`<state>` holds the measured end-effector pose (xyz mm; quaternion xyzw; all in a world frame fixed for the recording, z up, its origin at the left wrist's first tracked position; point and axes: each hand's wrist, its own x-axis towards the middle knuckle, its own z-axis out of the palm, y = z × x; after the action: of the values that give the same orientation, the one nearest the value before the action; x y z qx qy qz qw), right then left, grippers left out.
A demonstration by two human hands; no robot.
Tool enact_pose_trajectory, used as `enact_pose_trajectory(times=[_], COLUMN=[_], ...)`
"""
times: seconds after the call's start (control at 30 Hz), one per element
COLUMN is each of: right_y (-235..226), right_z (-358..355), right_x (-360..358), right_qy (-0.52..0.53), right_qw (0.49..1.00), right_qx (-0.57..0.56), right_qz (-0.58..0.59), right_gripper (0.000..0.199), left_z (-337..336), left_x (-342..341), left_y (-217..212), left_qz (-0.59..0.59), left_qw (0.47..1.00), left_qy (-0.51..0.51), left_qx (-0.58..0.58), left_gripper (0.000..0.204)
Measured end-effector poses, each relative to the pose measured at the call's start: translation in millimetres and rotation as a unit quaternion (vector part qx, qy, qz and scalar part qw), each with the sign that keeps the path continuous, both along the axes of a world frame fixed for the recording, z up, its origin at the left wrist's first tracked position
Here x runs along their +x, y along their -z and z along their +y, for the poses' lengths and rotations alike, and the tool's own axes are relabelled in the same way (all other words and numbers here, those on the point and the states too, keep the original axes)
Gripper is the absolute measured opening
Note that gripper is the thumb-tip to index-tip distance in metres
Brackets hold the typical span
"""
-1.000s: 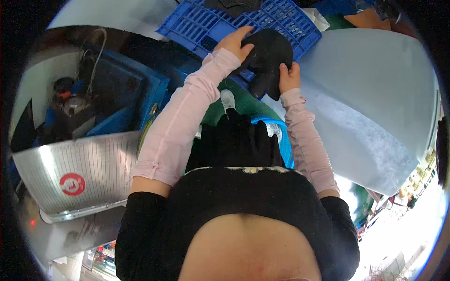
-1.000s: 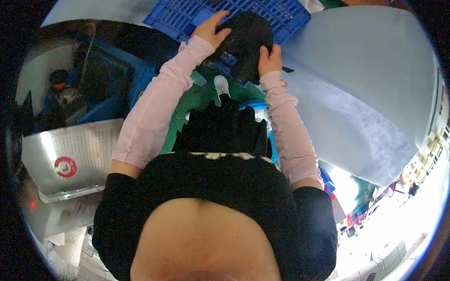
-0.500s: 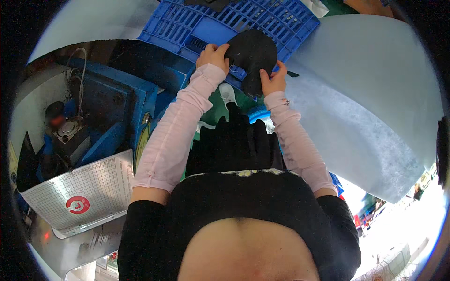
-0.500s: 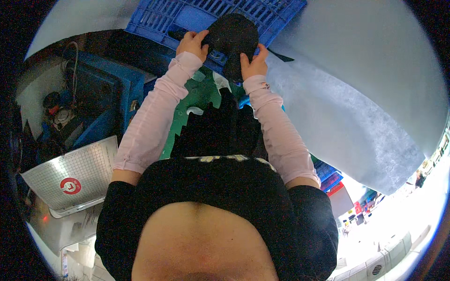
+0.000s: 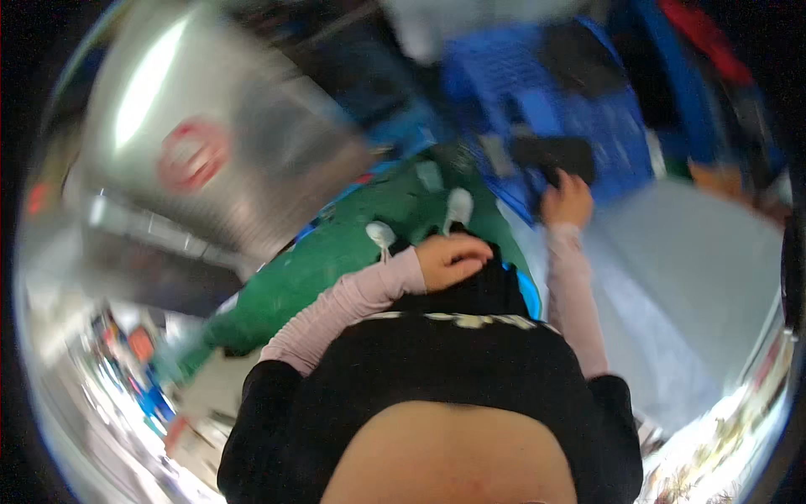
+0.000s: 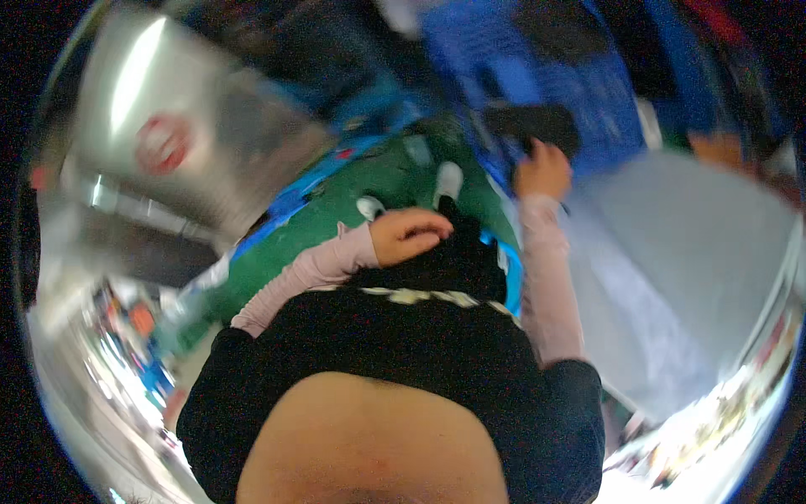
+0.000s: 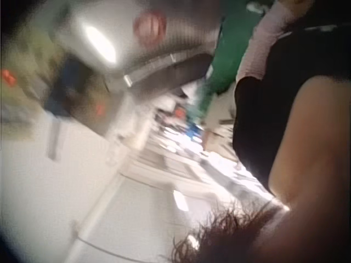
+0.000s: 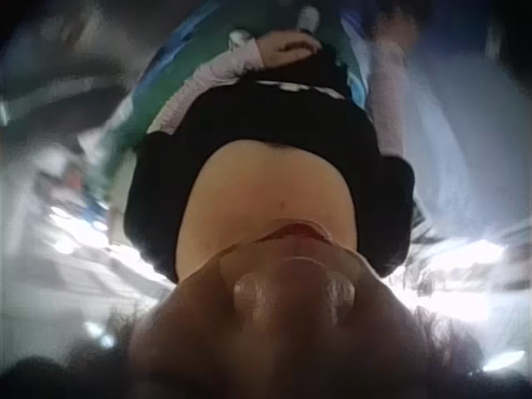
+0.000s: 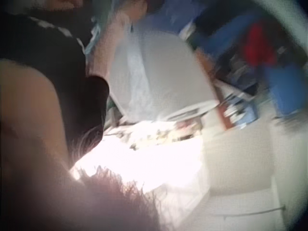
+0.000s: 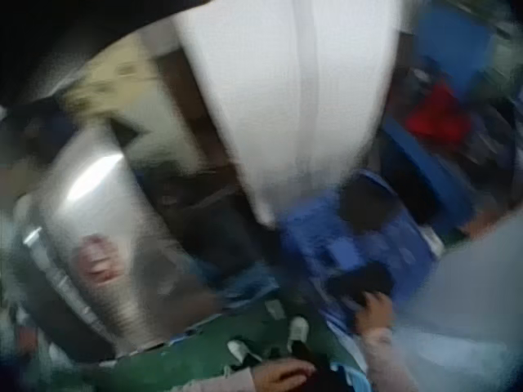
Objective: Operating a dual-head pneumatic heat press to bond or shape shoe upper components.
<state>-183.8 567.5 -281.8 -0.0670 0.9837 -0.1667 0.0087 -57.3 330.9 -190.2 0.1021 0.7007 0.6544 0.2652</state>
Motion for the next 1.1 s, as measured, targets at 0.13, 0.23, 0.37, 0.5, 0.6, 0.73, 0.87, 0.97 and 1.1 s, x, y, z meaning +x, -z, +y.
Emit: enact_pose_trajectory(times=[0.13, 0.23, 0.37, 0.5, 0.6, 0.73, 0.87, 0.97, 1.1], right_y=[8, 17, 3, -4, -14, -16, -12, -5, -4], right_z=[2, -34, -109, -165, -183, -164, -127, -115, -137], right_x=[17, 46, 76, 95, 104, 113, 132, 141, 140], right_qy=[-0.209, -0.324, -0.426, -0.497, -0.509, -0.486, -0.418, -0.388, -0.371], right_qw=[0.972, 0.941, 0.899, 0.861, 0.857, 0.872, 0.908, 0.915, 0.919], right_qx=[-0.053, -0.063, -0.098, -0.101, -0.066, -0.053, -0.015, -0.021, -0.021], right_qz=[0.096, 0.075, 0.021, -0.037, -0.043, -0.009, -0.034, -0.104, -0.132], right_gripper=[0.024, 0.024, 0.023, 0.022, 0.021, 0.017, 0.014, 0.014, 0.013], left_z=[-67, -116, -210, -346, -442, -506, -542, -562, -570], left_x=[94, 189, 300, 348, 337, 310, 320, 345, 353], left_y=[-17, -29, -69, -38, -29, -28, -16, -9, -37], left_qz=[-0.010, -0.015, -0.121, 0.020, 0.047, 0.032, -0.034, 0.027, -0.057], left_qw=[0.993, 0.976, 0.872, 0.557, 0.424, 0.408, 0.523, 0.538, 0.579], left_qy=[-0.120, -0.211, -0.370, -0.618, -0.632, -0.569, -0.588, -0.533, -0.603], left_qx=[-0.005, -0.059, -0.296, -0.554, -0.647, -0.713, -0.616, -0.652, -0.545], left_gripper=[0.026, 0.026, 0.027, 0.049, 0.058, 0.060, 0.034, 0.030, 0.028])
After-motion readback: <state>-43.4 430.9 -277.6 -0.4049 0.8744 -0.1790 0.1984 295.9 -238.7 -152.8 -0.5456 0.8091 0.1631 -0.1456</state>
